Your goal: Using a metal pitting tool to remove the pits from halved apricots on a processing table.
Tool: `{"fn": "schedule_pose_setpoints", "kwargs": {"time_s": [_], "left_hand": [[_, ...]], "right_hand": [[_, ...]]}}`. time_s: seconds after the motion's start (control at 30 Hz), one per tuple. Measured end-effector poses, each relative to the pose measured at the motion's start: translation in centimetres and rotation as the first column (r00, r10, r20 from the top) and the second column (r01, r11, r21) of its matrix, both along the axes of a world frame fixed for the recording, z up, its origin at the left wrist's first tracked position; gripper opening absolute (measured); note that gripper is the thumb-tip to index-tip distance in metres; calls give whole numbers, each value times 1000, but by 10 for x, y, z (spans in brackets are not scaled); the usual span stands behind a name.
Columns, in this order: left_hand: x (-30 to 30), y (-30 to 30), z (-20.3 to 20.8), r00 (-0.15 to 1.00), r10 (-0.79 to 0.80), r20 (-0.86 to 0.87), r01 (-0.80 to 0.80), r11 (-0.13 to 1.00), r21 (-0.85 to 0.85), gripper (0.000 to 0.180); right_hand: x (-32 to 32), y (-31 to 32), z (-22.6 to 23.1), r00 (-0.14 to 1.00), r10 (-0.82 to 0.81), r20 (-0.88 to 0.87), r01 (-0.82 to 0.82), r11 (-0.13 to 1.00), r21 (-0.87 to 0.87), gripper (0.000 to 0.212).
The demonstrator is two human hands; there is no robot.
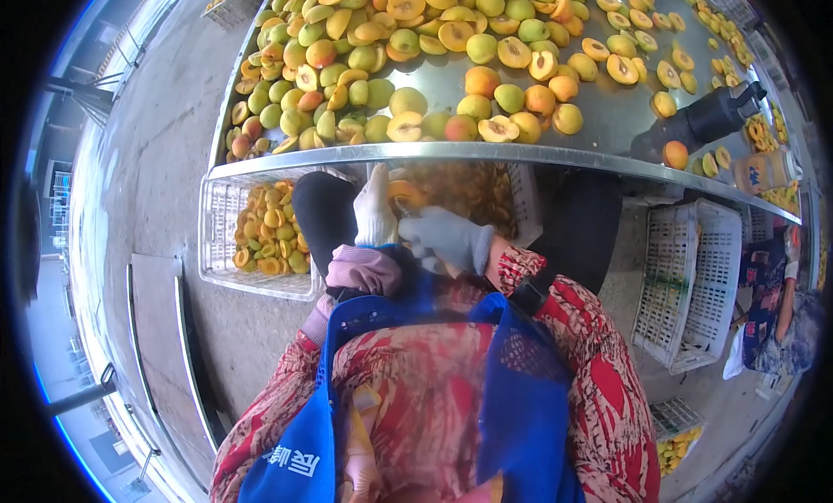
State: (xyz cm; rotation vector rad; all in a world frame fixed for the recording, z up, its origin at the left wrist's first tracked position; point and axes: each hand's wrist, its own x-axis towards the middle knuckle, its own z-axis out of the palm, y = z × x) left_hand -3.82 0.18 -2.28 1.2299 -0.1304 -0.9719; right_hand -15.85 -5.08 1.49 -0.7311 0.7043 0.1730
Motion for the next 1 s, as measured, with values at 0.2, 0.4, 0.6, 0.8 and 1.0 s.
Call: {"fn": "schedule_pose_setpoints", "kwargs": {"time_s": [0.2, 0.4, 0.6, 0.8, 1.0], "left_hand": [[2, 4, 6, 996, -94, -4, 94, 994, 54, 29], [1, 5, 15, 954, -283, 96, 256, 939, 228, 23], [-1, -2, 15, 955, -293, -32, 289, 952, -104, 39], [32, -6, 30, 947, 56, 316, -50, 998, -27, 52], [123, -5, 60, 49, -324, 945, -595, 750, 288, 43]], "right_hand": [[-5, -5, 18, 990, 124, 74, -128, 991, 46, 11], [-19, -11, 4, 970, 211, 117, -228, 962, 153, 13], [-28, -16, -2, 959, 122, 255, -203, 924, 323, 18], [-45, -20, 6, 855, -161, 494, -131, 853, 506, 14], [-48, -19, -109, 946, 161, -283, -314, 681, -661, 40]]}}
